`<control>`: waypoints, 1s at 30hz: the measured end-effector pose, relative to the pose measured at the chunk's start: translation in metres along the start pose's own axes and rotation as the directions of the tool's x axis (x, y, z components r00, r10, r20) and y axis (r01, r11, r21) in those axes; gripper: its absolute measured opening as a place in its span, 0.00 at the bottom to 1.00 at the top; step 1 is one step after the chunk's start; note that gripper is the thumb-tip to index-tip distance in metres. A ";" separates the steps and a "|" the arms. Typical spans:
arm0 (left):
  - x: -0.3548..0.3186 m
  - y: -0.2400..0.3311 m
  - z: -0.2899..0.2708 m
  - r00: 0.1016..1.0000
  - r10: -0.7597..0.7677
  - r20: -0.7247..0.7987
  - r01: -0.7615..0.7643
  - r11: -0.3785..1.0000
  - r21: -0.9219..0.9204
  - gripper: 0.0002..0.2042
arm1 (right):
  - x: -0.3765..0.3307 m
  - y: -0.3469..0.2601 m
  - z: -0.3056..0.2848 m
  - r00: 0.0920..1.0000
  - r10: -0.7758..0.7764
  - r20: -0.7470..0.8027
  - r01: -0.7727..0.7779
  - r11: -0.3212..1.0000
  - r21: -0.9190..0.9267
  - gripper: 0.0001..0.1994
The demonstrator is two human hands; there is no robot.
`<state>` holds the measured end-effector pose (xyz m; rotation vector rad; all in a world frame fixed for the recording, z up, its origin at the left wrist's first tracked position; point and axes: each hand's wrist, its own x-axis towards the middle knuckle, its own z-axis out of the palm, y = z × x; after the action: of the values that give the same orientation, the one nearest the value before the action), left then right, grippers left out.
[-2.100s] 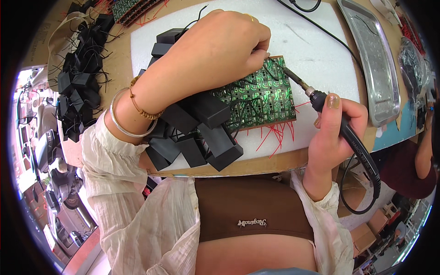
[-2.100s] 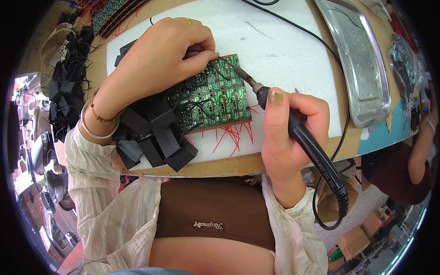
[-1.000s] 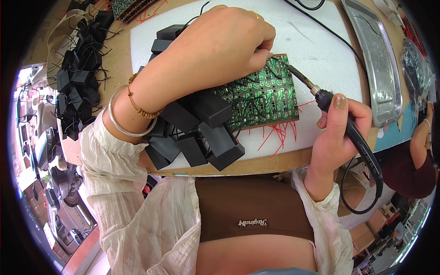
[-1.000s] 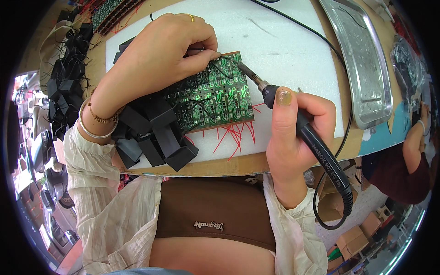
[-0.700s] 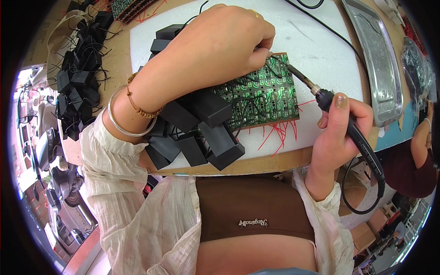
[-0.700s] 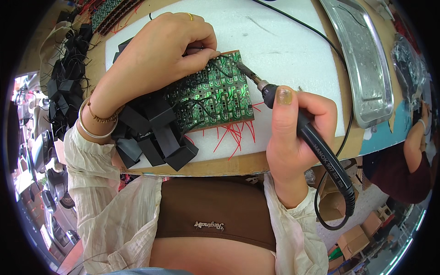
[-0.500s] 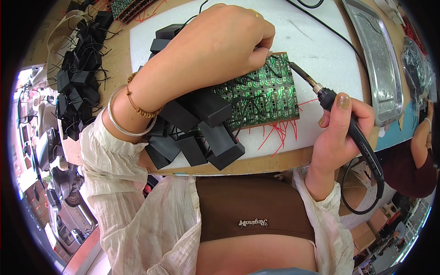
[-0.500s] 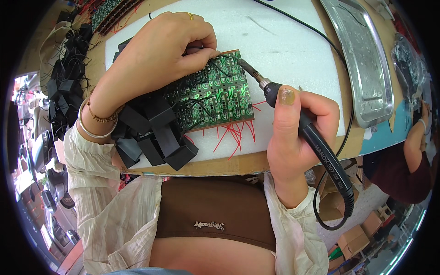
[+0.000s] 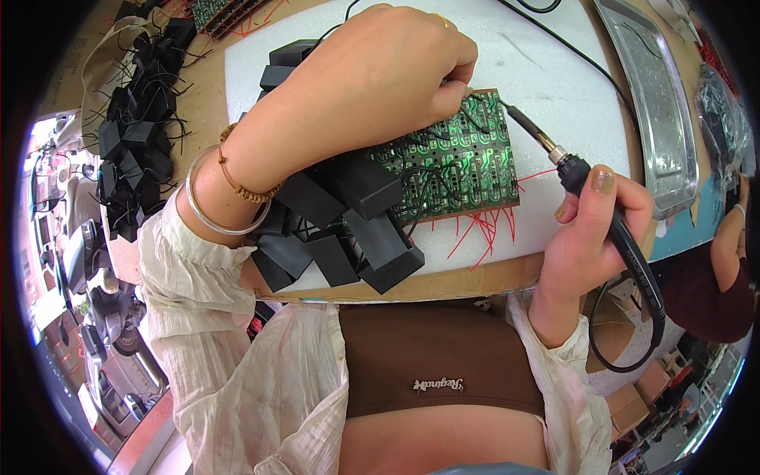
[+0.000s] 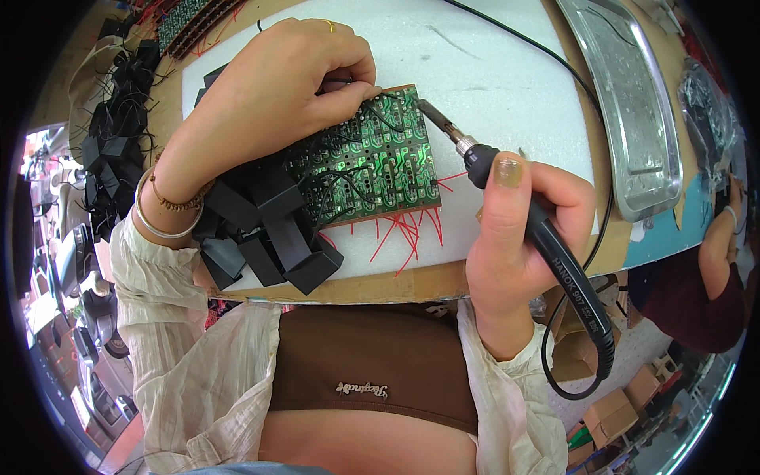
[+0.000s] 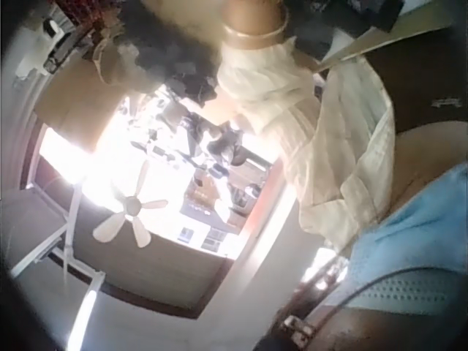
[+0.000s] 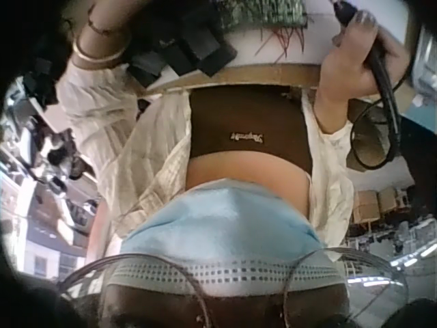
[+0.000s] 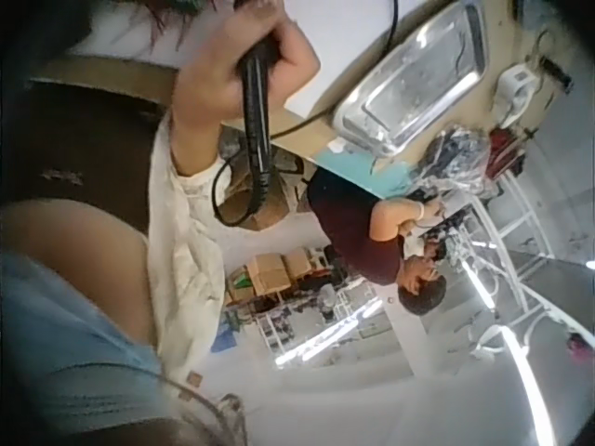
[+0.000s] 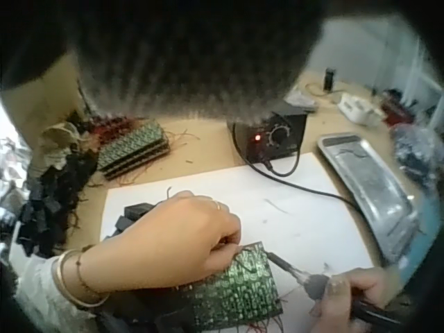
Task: Soldering wires and electronic components onto a printed circuit board at a factory workbench.
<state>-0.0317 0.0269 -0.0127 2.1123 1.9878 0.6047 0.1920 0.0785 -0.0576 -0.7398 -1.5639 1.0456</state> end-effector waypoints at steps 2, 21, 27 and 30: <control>0.000 0.000 0.000 1.000 0.013 -0.001 -0.013 1.000 0.016 0.08 | 0.001 0.000 0.000 1.000 -0.004 -0.013 0.004 1.000 -0.018 0.11; -0.002 0.000 -0.007 0.988 0.015 -0.151 -0.028 0.996 -0.087 0.07 | 0.021 0.004 -0.013 0.846 0.530 0.062 -0.466 0.678 0.569 0.25; -0.006 0.003 -0.021 0.990 0.033 -0.140 -0.049 0.992 -0.113 0.06 | 0.023 0.005 -0.015 0.825 0.561 0.063 -0.482 0.643 0.594 0.27; -0.009 0.003 -0.022 0.986 0.139 -0.091 -0.147 0.986 -0.084 0.06 | 0.023 0.006 -0.016 0.838 0.542 0.067 -0.471 0.656 0.590 0.26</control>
<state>-0.0382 0.0144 0.0069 2.2223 1.8232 0.8059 0.2011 0.1053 -0.0527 -0.7918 -0.8337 1.7699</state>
